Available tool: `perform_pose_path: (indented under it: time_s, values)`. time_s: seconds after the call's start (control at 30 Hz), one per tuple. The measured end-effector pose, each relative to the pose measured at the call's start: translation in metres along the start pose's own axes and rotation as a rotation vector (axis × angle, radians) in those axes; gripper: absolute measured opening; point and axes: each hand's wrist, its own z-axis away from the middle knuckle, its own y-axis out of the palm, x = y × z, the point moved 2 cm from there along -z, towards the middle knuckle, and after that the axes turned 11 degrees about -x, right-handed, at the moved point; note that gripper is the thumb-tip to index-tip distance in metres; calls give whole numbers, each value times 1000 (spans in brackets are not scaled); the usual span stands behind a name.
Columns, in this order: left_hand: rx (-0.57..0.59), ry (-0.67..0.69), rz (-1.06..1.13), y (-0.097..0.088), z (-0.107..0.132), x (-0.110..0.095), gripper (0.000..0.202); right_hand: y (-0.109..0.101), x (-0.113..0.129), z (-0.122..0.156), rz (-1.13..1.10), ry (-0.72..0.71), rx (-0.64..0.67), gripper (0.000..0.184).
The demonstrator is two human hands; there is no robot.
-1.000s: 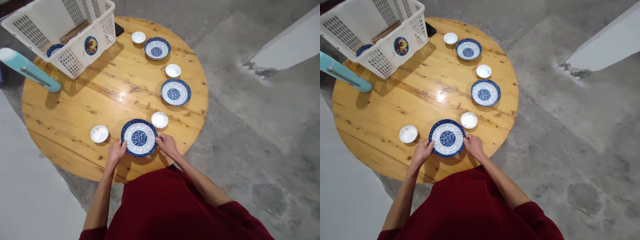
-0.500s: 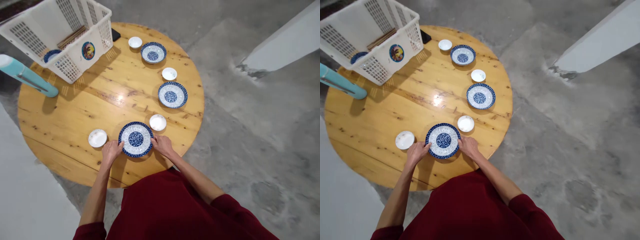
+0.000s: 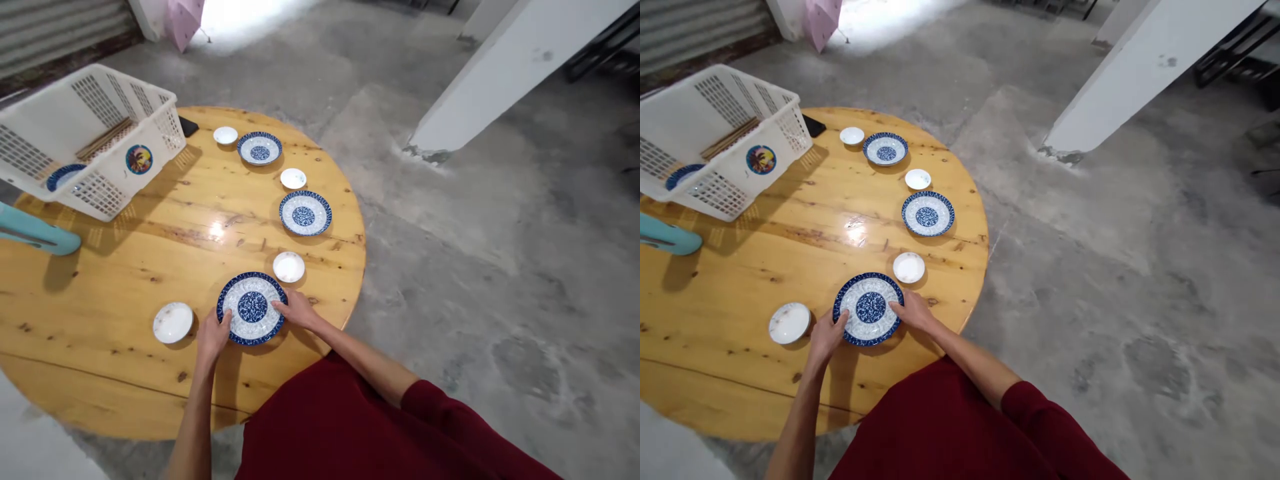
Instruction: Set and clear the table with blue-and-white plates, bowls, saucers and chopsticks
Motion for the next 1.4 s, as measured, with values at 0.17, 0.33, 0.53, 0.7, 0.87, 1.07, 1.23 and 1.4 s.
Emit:
perform_pose_path:
  time_s: [0.17, 0.33, 0.53, 0.7, 0.87, 1.07, 1.23, 1.4]
  values:
    - [-71, 22, 233, 4, 12, 8, 40, 7, 0, 7, -66, 31, -39, 16]
    - [-75, 49, 447, 12, 48, 30, 47, 13, -10, 50, -189, 1, -66, 11]
    - [-38, 69, 505, 24, 82, 32, 49, 7, -27, 98, -233, 71, -131, 5]
    - [-31, 83, 507, 27, 103, 15, 47, -10, -38, 112, -275, 60, -147, 6]
    - [-109, 47, 432, 29, 125, -16, 46, -31, -60, 114, -294, 10, -131, 10]
    - [-163, 23, 472, 65, 154, -102, 49, -90, -134, 118, -436, -37, -188, 8]
    - [-163, 78, 618, 123, 181, -213, 47, -163, -230, 127, -463, 16, -306, 17]
    - [-75, 92, 570, 160, 203, -310, 40, -228, -307, 139, -429, 122, -387, 24]
